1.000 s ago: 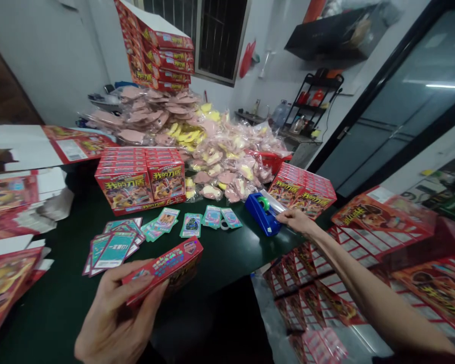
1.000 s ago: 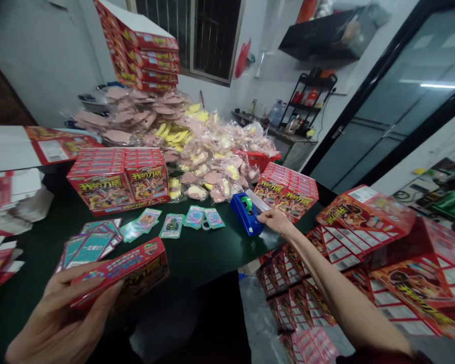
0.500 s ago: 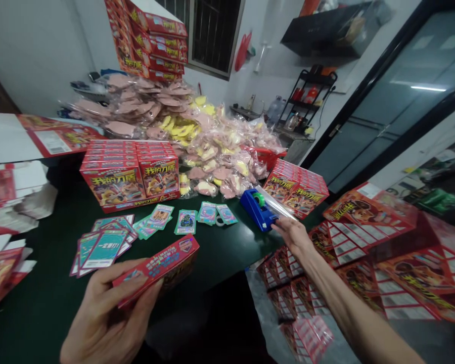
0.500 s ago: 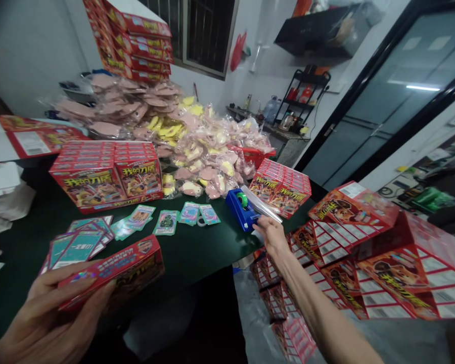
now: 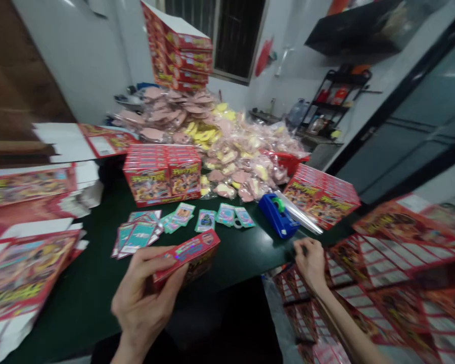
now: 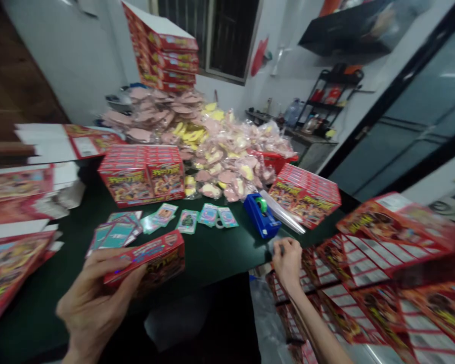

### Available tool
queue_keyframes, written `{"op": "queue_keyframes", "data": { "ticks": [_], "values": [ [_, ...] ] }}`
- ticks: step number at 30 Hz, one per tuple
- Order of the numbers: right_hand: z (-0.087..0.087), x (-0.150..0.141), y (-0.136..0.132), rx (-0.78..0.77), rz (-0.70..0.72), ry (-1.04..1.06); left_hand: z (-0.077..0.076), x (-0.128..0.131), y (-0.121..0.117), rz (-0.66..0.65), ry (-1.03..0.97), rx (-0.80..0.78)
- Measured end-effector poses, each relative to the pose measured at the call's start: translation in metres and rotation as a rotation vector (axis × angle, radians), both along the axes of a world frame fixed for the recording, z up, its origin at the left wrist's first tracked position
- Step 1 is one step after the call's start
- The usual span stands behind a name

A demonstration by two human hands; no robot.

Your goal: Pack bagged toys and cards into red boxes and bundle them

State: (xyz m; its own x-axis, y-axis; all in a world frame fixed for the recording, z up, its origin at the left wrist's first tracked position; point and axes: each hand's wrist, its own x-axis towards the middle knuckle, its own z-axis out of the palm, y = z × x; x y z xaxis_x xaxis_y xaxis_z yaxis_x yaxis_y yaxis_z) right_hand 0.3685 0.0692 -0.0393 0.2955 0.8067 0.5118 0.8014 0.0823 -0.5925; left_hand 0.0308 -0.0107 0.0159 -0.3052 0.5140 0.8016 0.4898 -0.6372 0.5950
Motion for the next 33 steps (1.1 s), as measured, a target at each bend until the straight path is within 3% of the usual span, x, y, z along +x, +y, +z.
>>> {"op": "queue_keyframes", "data": {
  "ticks": [3, 6, 8, 10, 14, 24, 33],
  "values": [
    [0.029, -0.048, -0.041, -0.082, 0.223, 0.168, 0.001, 0.001, -0.001, -0.018, -0.029, -0.014],
    [0.065, -0.114, -0.074, -0.264, 0.601, 0.695, 0.001, 0.004, -0.003, -0.018, -0.066, -0.024],
    [0.083, -0.155, -0.086, -0.337, 0.771, 0.945, 0.000, 0.006, -0.005, -0.019, -0.061, -0.025],
    [0.092, -0.184, -0.089, -0.400, 0.846, 1.115, 0.000, 0.007, -0.007, -0.028, -0.054, -0.019],
    [0.093, -0.205, -0.085, -0.448, 0.836, 1.254, -0.002, 0.007, -0.010, -0.048, -0.031, -0.030],
    [0.091, -0.207, -0.083, -0.532, 0.768, 1.297, 0.003, 0.000, -0.014, -0.095, 0.095, -0.076],
    [0.092, -0.208, -0.083, -0.608, 0.764, 1.325, 0.017, -0.014, -0.016, -0.141, 0.519, -0.202]
  ]
}}
